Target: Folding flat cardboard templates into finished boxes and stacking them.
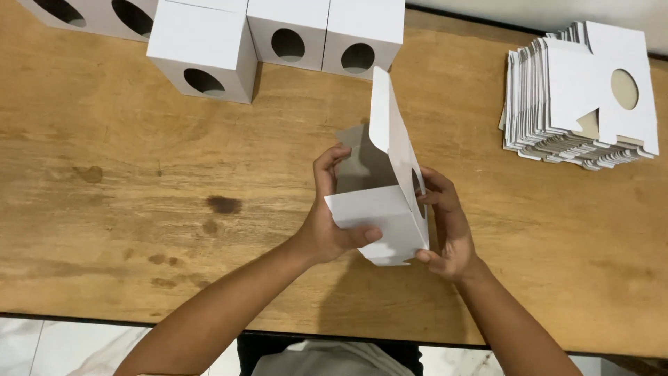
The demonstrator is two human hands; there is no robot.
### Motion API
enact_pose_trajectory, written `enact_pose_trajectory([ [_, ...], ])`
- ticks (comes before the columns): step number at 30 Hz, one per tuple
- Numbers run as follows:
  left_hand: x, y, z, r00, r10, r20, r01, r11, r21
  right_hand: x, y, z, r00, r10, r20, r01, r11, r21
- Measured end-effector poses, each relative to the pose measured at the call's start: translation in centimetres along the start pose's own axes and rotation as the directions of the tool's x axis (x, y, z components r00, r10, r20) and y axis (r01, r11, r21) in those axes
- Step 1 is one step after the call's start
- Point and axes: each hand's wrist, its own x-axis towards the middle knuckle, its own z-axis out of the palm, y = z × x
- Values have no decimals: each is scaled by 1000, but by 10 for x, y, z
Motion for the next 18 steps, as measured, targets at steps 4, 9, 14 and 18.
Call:
enact_pose_trajectory([
  [4,-3,-9,4,999,-4,39,1,998,66,-5,17,1,998,-24,-55,33,986,166],
  [9,-6,-8,9,999,6,46,-11,995,99,0,8,-1,994,-44,-95,54,992,114],
  [14,-3,-17,2,998,59,-22,-55,988,145,-19,23,-8,949,-119,-291,92,990,-105],
  [18,-4,-23,6,988,146,-59,-133,973,187,-27,31,-8,901,-163,-402,111,982,-150],
])
